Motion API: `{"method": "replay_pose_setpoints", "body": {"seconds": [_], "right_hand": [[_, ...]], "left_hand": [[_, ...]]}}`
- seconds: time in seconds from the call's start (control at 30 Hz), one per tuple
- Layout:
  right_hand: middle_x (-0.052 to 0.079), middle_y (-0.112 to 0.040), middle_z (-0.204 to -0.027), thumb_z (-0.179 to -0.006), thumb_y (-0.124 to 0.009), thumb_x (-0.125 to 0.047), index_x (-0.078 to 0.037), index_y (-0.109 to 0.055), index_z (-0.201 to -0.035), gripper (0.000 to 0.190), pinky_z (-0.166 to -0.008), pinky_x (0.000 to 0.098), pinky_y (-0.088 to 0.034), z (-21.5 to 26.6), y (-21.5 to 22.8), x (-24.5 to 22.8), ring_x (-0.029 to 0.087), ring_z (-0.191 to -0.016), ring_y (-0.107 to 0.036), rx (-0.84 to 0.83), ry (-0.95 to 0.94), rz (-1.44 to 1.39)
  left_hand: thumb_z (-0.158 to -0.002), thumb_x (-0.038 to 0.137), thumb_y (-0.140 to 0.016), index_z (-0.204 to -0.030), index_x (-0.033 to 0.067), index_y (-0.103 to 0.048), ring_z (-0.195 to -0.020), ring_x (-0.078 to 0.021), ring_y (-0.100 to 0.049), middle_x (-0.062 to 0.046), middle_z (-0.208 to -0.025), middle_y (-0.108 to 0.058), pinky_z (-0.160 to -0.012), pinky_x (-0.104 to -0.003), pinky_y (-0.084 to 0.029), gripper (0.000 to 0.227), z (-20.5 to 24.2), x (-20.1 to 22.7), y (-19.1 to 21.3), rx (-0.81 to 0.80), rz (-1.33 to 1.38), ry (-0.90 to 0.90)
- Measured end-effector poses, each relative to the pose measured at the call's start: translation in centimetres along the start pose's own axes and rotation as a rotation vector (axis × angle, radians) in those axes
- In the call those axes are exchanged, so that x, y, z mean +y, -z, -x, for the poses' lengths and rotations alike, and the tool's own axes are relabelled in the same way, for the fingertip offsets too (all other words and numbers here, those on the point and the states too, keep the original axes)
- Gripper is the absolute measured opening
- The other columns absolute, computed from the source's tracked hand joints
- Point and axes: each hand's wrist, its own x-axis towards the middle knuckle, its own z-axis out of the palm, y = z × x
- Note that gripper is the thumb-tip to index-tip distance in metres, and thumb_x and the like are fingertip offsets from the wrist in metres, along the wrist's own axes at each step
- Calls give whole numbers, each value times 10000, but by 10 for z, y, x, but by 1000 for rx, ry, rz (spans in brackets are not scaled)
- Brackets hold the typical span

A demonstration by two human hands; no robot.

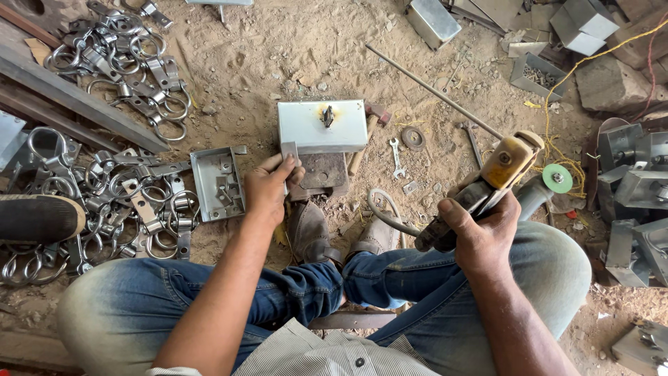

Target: The person welds a metal box by using an arc welder to attach a small metal bracket and a pin to its exterior.

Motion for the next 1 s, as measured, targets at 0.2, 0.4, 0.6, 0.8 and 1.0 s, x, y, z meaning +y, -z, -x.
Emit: {"method": "replay_pose_setpoints", "body": {"seconds": [0.2,0.4,0.6,0.8,1.0], "right_hand": [[40,-643,-914,-832,-813,-129,-27,-583,-1078,352,-731,274,-536,0,-3,0,115,-796,-620,-21,-1,37],[33,-636,-908,-817,-828,-162,-23,-584,-1105,402,-718,268,-536,1,-5,1,110,-788,-621,-12,-25,60],[35,-658,-909,-822,-838,-216,-22,-583,-1088,416,-736,278,-564,0,-8,0,122,-805,-650,-69,-4,117],[17,-652,-887,-788,-850,-245,-24,-603,-1063,430,-704,261,-543,5,-12,-2,99,-783,-629,-85,-17,258],[12,-637,-878,-789,-867,-233,-22,-596,-1034,421,-695,251,-523,7,-17,-3,90,-775,-604,-142,-11,230]], "left_hand": [[-892,36,-748,-1065,-58,-723,-724,-181,-738,-164,-914,-749,-632,-264,-639,198,-14,-10,-10,61,60,-63],[-904,50,-756,-1050,-85,-721,-748,-188,-736,-162,-905,-739,-685,-276,-644,203,-25,-28,-5,37,183,-71],[-913,29,-678,-1070,-45,-707,-821,-207,-758,-156,-991,-738,-734,-291,-658,177,-20,-21,0,13,256,-24],[-930,23,-685,-1035,-30,-693,-846,-211,-756,-157,-978,-740,-751,-289,-658,118,-15,-21,-2,49,269,32],[-918,43,-725,-1003,-25,-693,-839,-201,-750,-130,-947,-734,-772,-285,-658,113,-22,-31,-1,39,356,39]]}}
